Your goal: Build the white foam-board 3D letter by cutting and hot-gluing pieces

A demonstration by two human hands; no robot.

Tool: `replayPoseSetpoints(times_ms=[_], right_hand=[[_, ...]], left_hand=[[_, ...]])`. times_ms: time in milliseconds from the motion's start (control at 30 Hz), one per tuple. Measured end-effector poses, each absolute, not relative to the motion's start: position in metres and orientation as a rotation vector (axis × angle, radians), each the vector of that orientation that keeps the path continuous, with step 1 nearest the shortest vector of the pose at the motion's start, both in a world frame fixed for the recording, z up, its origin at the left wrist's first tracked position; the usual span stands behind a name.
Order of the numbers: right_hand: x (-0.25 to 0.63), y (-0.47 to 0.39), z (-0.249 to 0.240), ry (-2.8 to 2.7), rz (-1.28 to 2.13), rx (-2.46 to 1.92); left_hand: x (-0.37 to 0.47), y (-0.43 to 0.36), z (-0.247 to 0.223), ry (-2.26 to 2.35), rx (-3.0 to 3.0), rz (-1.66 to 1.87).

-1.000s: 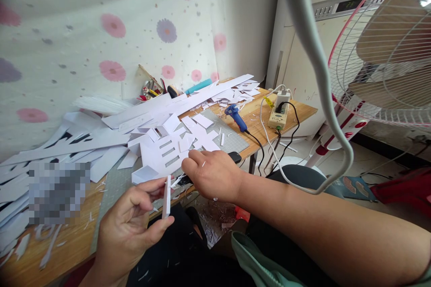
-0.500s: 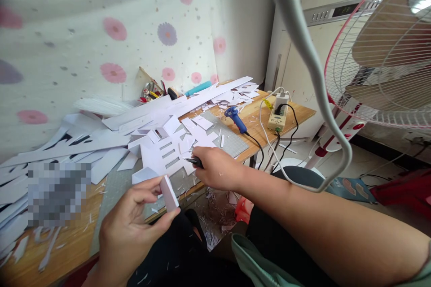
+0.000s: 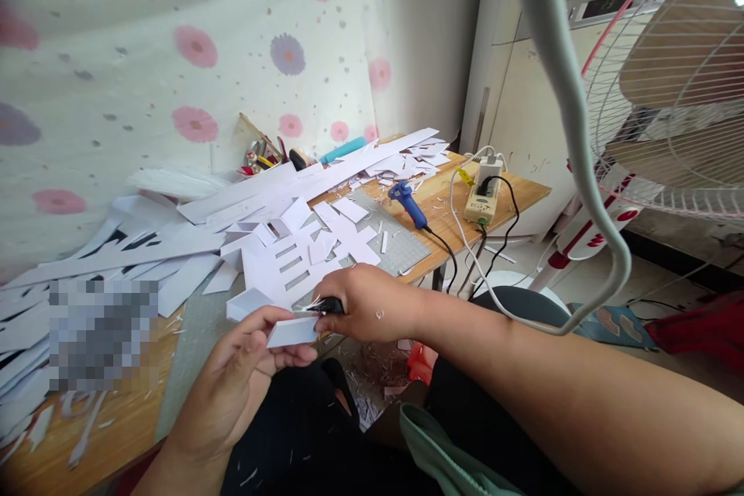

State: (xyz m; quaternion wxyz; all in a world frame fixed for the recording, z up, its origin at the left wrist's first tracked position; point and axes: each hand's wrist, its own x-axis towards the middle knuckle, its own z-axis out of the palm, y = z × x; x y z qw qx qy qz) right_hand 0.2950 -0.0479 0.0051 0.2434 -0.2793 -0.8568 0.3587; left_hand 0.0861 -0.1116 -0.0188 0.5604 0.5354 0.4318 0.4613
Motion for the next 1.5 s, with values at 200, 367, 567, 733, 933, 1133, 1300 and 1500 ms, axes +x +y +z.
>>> replayPoseSetpoints(times_ms=[200,367,567,733,933,1133,1300,1500], right_hand=[[0.295,-0.051,0.008,-2.393,0.708,-0.715],[0.289,-0.060,0.004,-2.430,0.442,-1.043],[0.282,-0.071,0.002,-2.553,0.233,-0.996],[0.279,-0.072,-0.002,-2.544,0.174,-0.981],[0.276,-0.072,-0.002,-2.540,0.168,-1.008],[0.273,-0.070,-0.001,-2.549,0.200,-1.055],[0.272,-0.062,-0.004,-2.529,0.239,-1.110],[0.267,-0.059,-0.005,-2.535,0.290,-1.156]], left_hand=[[0.091,-0.110,-0.023,0.905,1.201,1.085],[0.095,-0.113,-0.026,0.996,1.465,1.421],[0.098,-0.116,-0.020,1.060,1.647,1.522],[0.097,-0.119,-0.020,1.078,1.680,1.546],[0.097,-0.123,-0.017,1.090,1.706,1.551],[0.097,-0.124,-0.017,1.122,1.775,1.548],[0.100,-0.126,-0.018,1.093,1.826,1.548],[0.098,-0.126,-0.021,1.108,1.757,1.542]])
